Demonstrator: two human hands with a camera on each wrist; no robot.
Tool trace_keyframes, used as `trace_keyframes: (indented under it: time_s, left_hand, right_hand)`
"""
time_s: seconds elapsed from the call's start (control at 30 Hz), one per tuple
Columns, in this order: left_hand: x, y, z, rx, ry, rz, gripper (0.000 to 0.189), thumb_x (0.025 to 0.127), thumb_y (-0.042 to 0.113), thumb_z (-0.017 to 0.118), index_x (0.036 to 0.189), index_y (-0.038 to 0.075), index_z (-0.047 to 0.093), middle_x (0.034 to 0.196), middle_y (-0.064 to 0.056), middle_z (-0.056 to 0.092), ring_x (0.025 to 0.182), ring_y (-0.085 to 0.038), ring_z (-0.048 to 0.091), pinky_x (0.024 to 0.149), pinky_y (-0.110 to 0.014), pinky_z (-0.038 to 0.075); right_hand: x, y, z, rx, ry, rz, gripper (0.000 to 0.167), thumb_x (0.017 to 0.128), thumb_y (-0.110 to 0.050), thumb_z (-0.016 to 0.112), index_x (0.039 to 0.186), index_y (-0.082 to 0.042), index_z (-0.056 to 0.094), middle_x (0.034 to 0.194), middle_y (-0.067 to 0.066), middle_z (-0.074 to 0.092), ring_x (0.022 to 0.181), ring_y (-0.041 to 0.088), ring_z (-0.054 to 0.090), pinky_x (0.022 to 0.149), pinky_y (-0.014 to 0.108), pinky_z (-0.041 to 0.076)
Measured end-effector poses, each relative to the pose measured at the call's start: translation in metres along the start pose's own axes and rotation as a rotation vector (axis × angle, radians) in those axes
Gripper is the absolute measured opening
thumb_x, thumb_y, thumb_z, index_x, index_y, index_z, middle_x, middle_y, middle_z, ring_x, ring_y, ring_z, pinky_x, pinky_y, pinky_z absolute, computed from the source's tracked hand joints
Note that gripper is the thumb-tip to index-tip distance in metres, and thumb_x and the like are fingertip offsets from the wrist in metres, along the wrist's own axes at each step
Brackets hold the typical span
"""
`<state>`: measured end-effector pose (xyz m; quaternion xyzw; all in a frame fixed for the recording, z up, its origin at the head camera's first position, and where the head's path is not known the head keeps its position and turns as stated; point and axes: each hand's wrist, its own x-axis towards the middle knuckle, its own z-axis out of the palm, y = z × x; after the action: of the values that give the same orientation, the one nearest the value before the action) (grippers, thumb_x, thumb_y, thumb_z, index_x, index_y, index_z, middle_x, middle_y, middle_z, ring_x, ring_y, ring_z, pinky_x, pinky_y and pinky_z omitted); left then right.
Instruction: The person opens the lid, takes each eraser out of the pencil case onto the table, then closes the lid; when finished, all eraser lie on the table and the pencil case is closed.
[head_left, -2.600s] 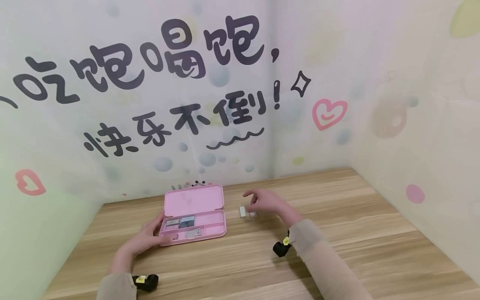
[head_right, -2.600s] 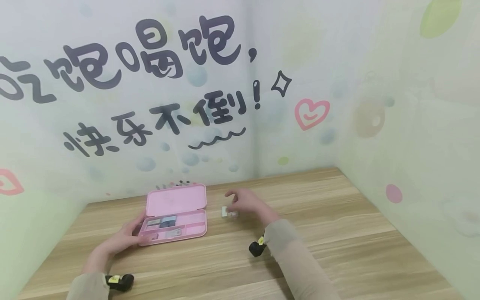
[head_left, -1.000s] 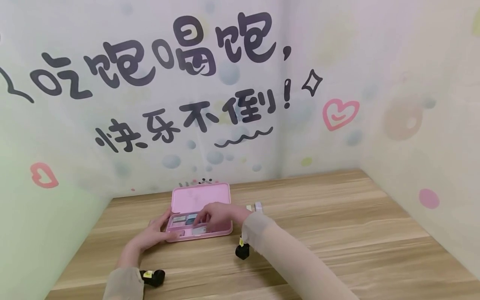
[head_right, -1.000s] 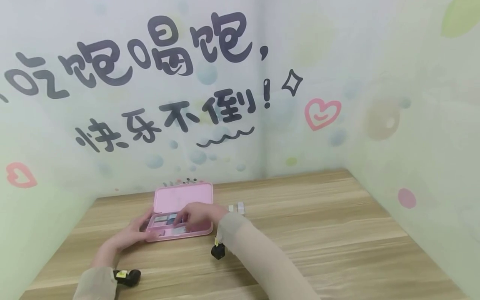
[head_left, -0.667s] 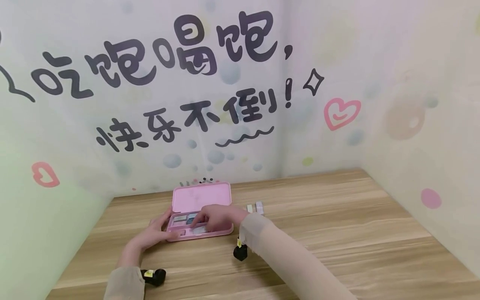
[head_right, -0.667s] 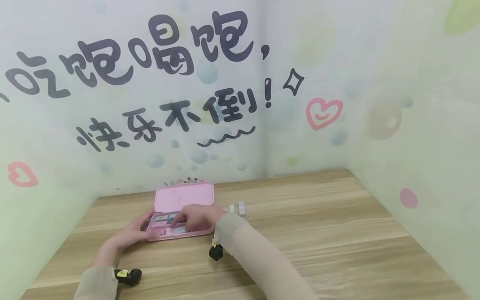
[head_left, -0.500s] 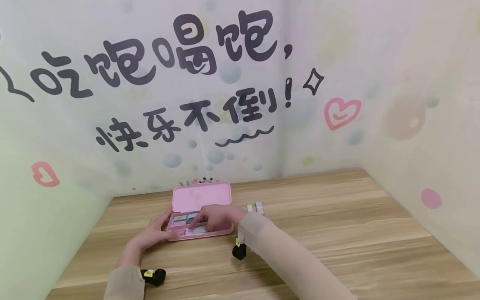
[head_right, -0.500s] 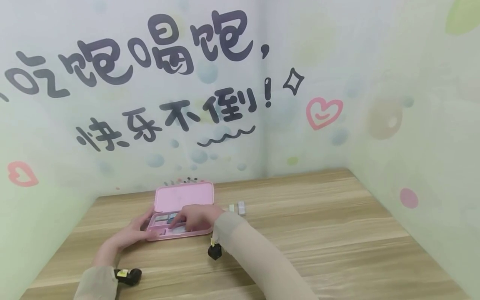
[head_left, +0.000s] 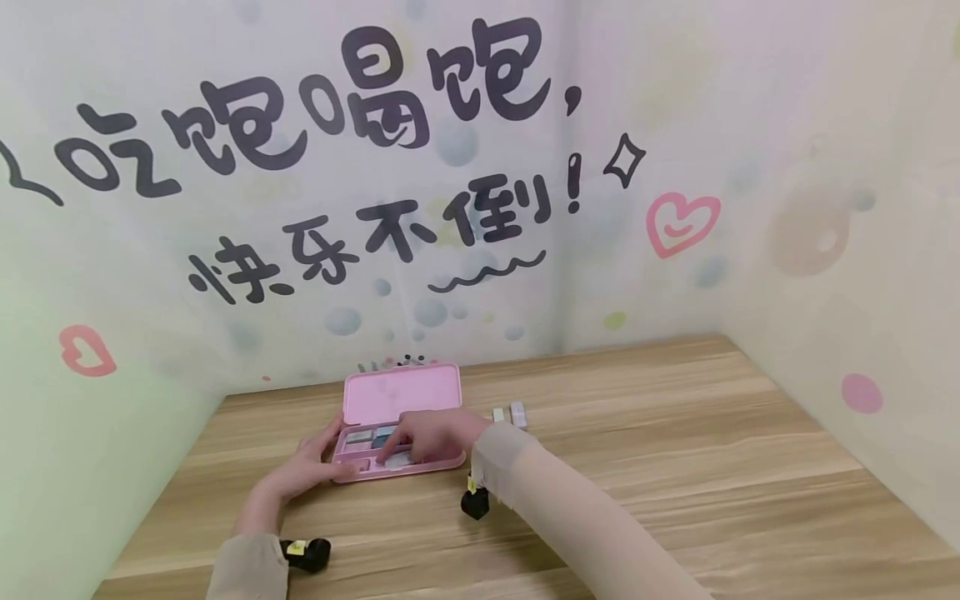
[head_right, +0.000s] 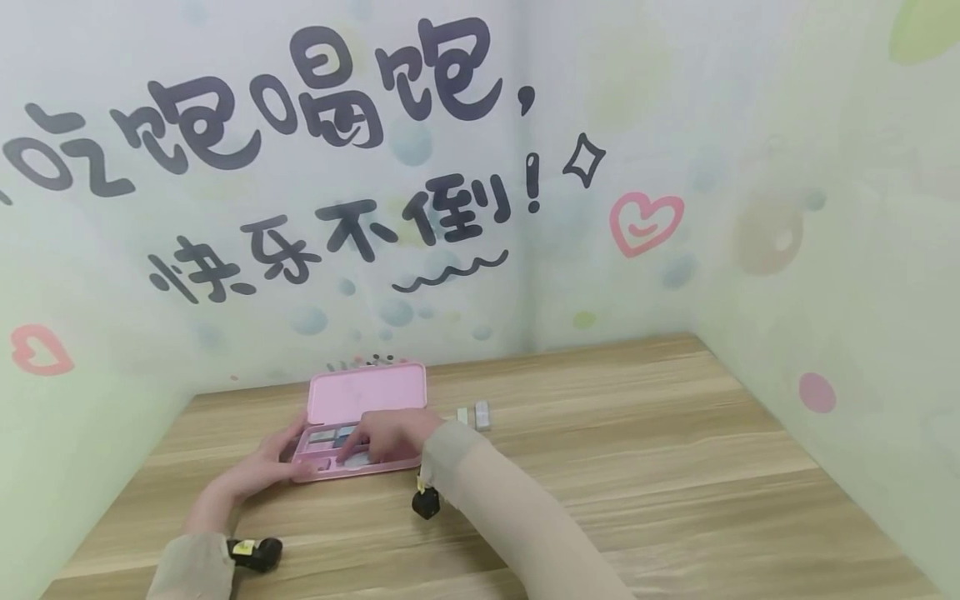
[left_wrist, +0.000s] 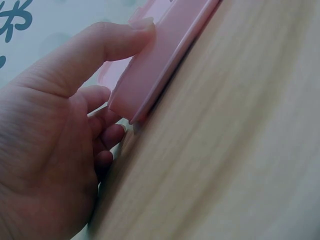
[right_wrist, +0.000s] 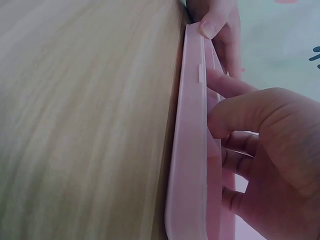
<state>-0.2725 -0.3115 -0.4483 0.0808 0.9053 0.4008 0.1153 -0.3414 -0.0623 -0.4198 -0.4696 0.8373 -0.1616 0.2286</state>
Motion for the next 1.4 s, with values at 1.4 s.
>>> trace_keyframes:
  time_s: [1.4]
  left_hand:
    - [-0.002, 0.000, 0.000, 0.001, -0.004, -0.019, 0.106, 0.080, 0.039, 0.076, 0.157, 0.017, 0.007, 0.159, -0.021, 0.009, 0.139, -0.048, -0.001, 0.103, -0.073, 0.008]
  right_hand:
    - [-0.050, 0.006, -0.044, 0.042, 0.016, -0.047, 0.053, 0.085, 0.009, 0.060, 0.128, -0.021, 0.057, 0.100, 0.002, 0.056, 0.087, 0.010, 0.050, 0.072, 0.020, 0.043]
